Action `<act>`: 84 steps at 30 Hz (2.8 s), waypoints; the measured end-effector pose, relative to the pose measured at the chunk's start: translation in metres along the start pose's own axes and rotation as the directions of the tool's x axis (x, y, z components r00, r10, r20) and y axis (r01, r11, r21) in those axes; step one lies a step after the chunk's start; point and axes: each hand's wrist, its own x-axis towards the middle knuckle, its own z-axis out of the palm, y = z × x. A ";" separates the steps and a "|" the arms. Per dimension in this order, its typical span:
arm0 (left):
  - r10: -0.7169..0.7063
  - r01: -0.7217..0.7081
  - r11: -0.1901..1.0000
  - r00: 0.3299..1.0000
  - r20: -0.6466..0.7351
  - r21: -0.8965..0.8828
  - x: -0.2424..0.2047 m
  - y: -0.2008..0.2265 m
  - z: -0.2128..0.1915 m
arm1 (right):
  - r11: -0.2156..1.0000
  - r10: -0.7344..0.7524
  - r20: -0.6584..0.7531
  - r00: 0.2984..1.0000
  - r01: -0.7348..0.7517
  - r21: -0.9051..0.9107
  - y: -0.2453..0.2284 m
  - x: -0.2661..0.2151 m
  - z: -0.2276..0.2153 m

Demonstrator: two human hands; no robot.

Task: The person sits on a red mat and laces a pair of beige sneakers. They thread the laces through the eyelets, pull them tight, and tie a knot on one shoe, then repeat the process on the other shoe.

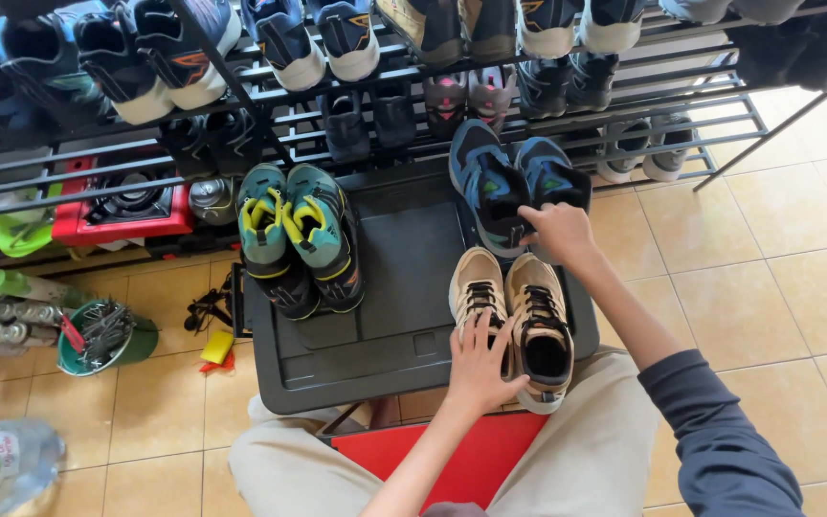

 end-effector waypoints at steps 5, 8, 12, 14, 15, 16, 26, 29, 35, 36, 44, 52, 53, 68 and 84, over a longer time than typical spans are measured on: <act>-0.016 0.020 0.999 0.993 0.119 -0.029 0.000 -0.018 -0.019 | 0.999 -0.043 -0.025 0.999 0.043 -0.008 0.003 -0.008 0.003; 0.024 -0.021 0.999 0.993 0.117 -0.027 -0.005 -0.024 -0.008 | 0.997 -0.072 0.021 0.997 0.072 -0.030 0.009 -0.010 0.023; 0.113 -0.102 0.991 0.986 -0.119 0.091 -0.005 -0.032 0.028 | 0.998 -0.055 0.187 0.981 0.060 -0.024 0.004 0.002 0.014; 0.117 -0.099 0.989 0.979 -0.169 0.113 -0.005 -0.033 0.037 | 0.999 -0.028 0.184 0.982 0.030 -0.011 0.003 0.008 0.020; 0.121 -0.092 0.986 0.968 -0.220 0.138 -0.006 -0.033 0.042 | 1.000 -0.001 0.179 0.984 0.000 0.005 0.002 0.010 0.024; 0.117 -0.088 0.986 0.970 -0.215 0.138 -0.009 -0.030 0.037 | 1.000 -0.003 0.183 0.983 0.001 0.010 0.000 0.011 0.032; 0.157 -0.123 0.980 0.962 -0.222 0.158 -0.017 -0.045 0.060 | 0.911 0.245 0.051 0.968 -0.248 0.330 -0.058 -0.092 -0.044; 0.166 -0.142 0.974 0.977 -0.133 0.175 -0.012 -0.051 0.080 | 0.736 0.376 0.309 0.874 -0.484 0.474 -0.077 -0.147 -0.086; 0.139 -0.120 0.973 0.987 -0.087 0.196 -0.007 -0.062 0.099 | 0.295 0.371 0.685 0.627 -0.779 0.553 -0.086 -0.204 -0.065; 0.137 -0.111 0.971 0.984 -0.114 0.213 -0.004 -0.070 0.102 | 0.296 0.387 0.678 0.625 -0.781 0.550 -0.089 -0.202 -0.062; 0.004 0.069 0.951 0.972 -0.234 0.301 -0.049 -0.125 0.045 | 0.433 0.299 0.606 0.738 -0.670 0.603 -0.156 -0.178 -0.112; -0.090 0.171 0.949 0.952 -0.292 0.264 -0.044 -0.172 0.045 | 0.417 0.282 0.501 0.818 -0.575 0.704 -0.207 -0.147 -0.049; -0.109 0.186 0.949 0.952 -0.286 0.256 -0.041 -0.176 0.048 | 0.410 0.292 0.493 0.819 -0.573 0.709 -0.210 -0.142 -0.045; 0.314 -0.465 0.664 0.884 -0.347 -0.586 -0.229 0.108 0.024 | 0.657 0.369 0.159 0.916 -0.378 0.652 -0.131 -0.079 -0.067; 0.826 -0.515 0.232 0.553 -0.113 -0.825 -0.245 0.124 0.048 | 0.631 0.501 -0.083 0.861 -0.298 0.716 -0.031 -0.050 -0.032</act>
